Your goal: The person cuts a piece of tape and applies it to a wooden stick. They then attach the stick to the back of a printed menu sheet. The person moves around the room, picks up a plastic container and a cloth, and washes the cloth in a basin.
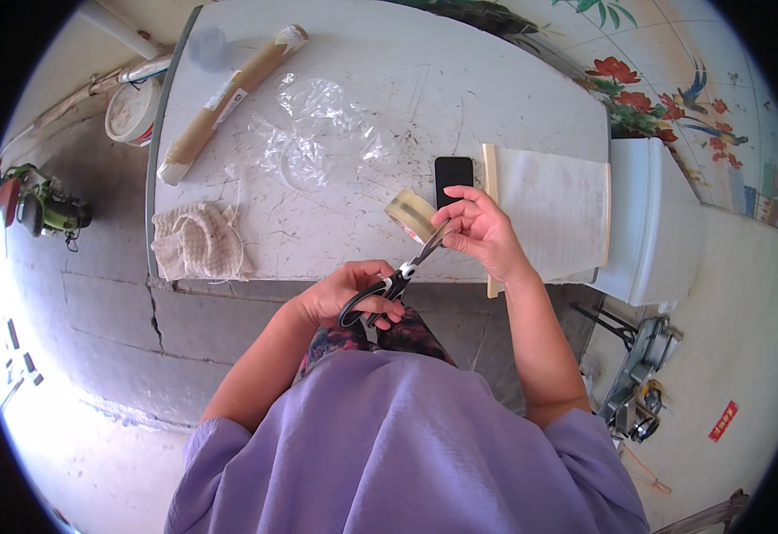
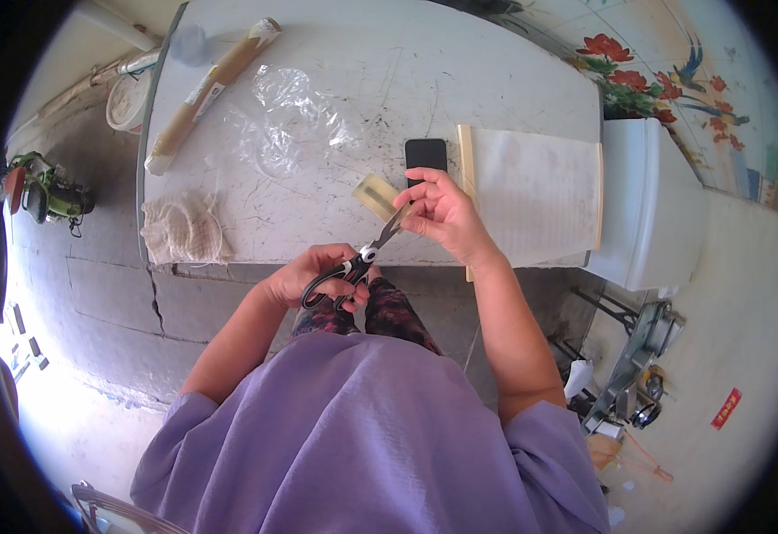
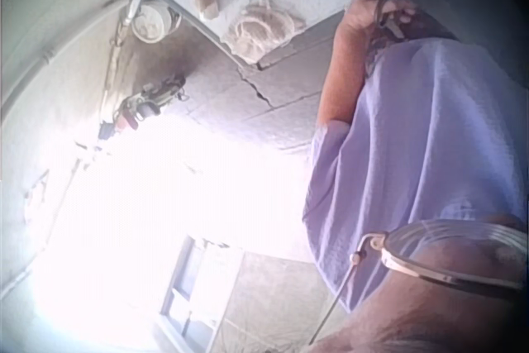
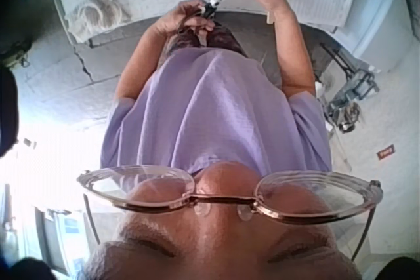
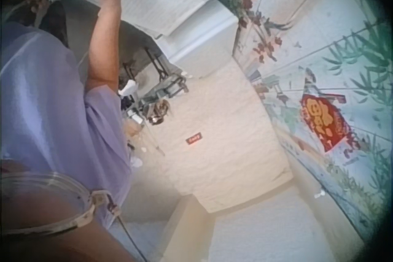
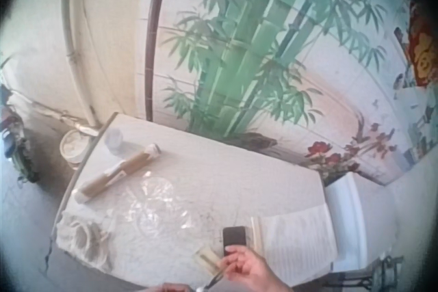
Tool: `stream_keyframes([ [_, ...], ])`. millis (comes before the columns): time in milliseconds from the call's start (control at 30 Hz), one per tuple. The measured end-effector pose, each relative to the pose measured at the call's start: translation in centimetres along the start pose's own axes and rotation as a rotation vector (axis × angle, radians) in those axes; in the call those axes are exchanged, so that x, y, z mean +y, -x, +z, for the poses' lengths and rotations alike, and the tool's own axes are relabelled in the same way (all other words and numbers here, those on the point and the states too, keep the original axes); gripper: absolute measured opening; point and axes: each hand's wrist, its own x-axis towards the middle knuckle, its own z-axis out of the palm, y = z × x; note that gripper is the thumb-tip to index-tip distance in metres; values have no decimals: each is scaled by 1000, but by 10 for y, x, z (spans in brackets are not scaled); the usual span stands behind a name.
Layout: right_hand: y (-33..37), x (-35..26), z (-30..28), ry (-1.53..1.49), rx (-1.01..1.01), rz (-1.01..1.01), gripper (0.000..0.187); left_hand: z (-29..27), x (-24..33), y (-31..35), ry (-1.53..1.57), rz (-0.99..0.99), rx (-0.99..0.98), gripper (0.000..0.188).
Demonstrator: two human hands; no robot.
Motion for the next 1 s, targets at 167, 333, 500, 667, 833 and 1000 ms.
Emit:
stream_keyframes([
  [167, 0, -4, 7, -29, 22, 20, 61, 0, 1, -2, 17, -6, 4, 30],
  [333, 0, -1, 7, -64, 32, 5, 60, 7, 6, 0, 44, 26, 13, 19],
  [500, -1, 1, 7, -30, 15, -20, 55, 9, 8, 1, -11, 38, 28, 19],
  [667, -1, 5, 6, -16, 5, -37, 52, 9, 8, 3, -56, 31, 64, 19],
  [833, -2, 7, 5, 16, -36, -51, 50, 2, 3, 6, -54, 39, 49, 16],
  [1000, -1, 2, 10, 14, -77, 8, 47, 2, 6, 16, -67, -15, 66, 17],
])
